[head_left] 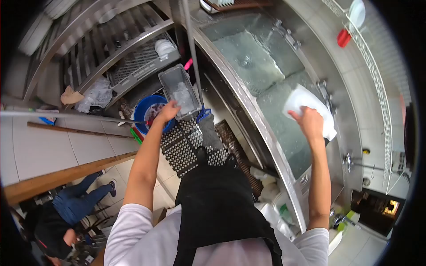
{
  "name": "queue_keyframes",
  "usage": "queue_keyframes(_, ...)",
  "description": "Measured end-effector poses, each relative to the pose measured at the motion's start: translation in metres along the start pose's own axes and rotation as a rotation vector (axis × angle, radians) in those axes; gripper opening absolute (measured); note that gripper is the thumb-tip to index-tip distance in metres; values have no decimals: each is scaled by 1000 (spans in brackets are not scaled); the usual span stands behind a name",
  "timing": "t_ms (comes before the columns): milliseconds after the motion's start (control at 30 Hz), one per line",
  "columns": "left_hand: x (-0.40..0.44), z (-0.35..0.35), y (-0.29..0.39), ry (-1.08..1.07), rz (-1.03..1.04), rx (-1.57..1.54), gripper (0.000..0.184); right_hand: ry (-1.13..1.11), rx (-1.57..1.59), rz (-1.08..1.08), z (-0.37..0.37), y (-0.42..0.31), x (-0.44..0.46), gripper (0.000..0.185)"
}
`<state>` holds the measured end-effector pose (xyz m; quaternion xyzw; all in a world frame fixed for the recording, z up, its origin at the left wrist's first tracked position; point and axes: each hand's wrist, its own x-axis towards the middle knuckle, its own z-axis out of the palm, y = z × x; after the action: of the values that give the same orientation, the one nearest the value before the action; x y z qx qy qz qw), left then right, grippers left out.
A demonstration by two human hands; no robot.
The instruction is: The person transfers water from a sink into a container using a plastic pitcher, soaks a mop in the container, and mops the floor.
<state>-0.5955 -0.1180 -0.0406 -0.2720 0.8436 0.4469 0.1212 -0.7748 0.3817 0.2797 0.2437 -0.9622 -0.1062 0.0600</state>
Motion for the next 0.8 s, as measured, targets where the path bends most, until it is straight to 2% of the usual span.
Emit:
queue_keyframes(33,1,2,-34,-93,-59,26,67,-46,-33,63,23,25,-15,58)
queue_keyframes(67,-3,4,-56,-137,-192,41,69,-124,-54,110,42,46,-30,59)
queue_keyframes(100,6,12,-95,-136,-234,-4,72,-202,-77,153,59,64,-44,60)
queue_keyframes(167,18,17,-107,92,32,-71,69,-392,-87,198,87,89,-67,62)
queue_keyframes(200,13,11,-64,171,69,-34,63,-490,-91,223,100,95,-80,63)
queue_keyframes(233,2,-1,10,251,110,-1,58,-483,-30,239,119,98,-92,65)
queue_keyframes(300,10,6,100,451,510,-32,41,-457,89,282,155,107,-112,68)
queue_keyframes(367,3,11,196,470,783,19,30,-432,253,357,174,100,-121,75)
queue_keyframes(433,5,29,259,420,963,52,22,-364,340,368,219,101,-131,81)
queue_keyframes(500,13,58,300,262,1042,3,20,-378,446,378,237,92,-131,83)
queue_keyframes(567,20,87,315,69,925,90,24,-246,475,354,280,96,-138,82)
queue_keyframes(633,13,117,323,-57,839,111,26,-233,498,352,287,95,-137,80)
queue_keyframes(700,7,142,315,22,783,353,23,-277,568,396,282,96,-134,77)
queue_keyframes(767,26,153,299,140,763,412,20,-301,633,437,281,100,-133,74)
queue_keyframes(800,26,159,296,143,785,292,19,-308,658,457,285,105,-135,72)
